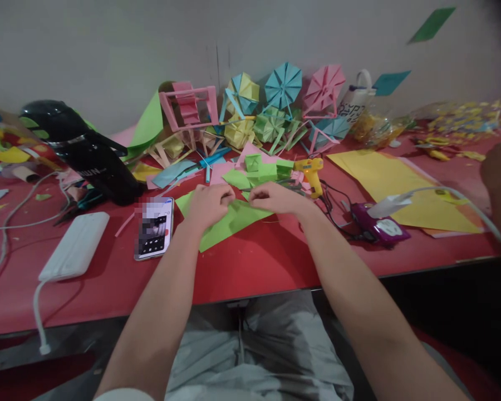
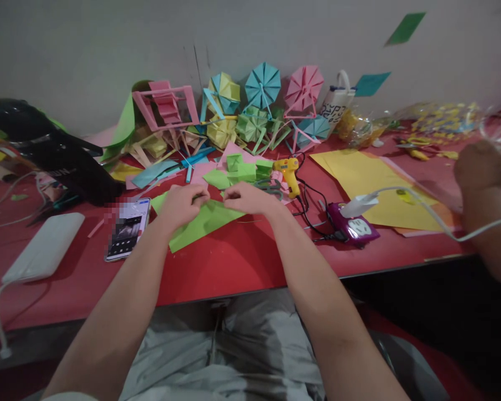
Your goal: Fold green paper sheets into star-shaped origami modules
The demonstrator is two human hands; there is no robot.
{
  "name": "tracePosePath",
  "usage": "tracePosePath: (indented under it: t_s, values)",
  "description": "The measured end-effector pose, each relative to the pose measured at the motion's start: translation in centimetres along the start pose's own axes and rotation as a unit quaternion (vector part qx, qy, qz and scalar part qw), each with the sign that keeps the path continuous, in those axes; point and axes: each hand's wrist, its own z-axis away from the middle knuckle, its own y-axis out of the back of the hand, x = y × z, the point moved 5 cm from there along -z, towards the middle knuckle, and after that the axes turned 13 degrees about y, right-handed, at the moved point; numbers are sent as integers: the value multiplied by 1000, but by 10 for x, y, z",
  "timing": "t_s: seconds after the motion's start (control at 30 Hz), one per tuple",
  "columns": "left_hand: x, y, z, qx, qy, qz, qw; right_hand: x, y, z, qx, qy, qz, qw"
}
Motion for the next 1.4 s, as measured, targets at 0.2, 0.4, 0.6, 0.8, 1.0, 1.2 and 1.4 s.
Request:
tracePosePath:
  t_s: [0.2, 0.4, 0.6, 0.8, 1.0, 1.2, 1.4]
  values:
    - [-14, 9, -3, 49, 41, 18, 998, 8, 27, 22, 20, -88, -36, 995]
    - [-23, 11, -4, 72, 61, 67, 993, 8, 48, 30, 120, -90, 19, 989]
    - [-26, 12, -7, 101, 38, 174, 979, 7, 48, 26, 219, -45, -83, 971]
    - [-10, 8, -4, 73, 13, 256, 964, -3, 23, 9, 227, -4, -88, 970]
    - [12, 9, 4, 62, -37, 305, 950, -15, 4, -1, 208, 49, -38, 976]
    - [7, 9, 0, 82, -6, 312, 947, -27, 8, 1, 251, 76, 50, 964]
    - [-11, 12, -3, 101, 42, 318, 942, -27, 31, 13, 354, 47, 67, 932]
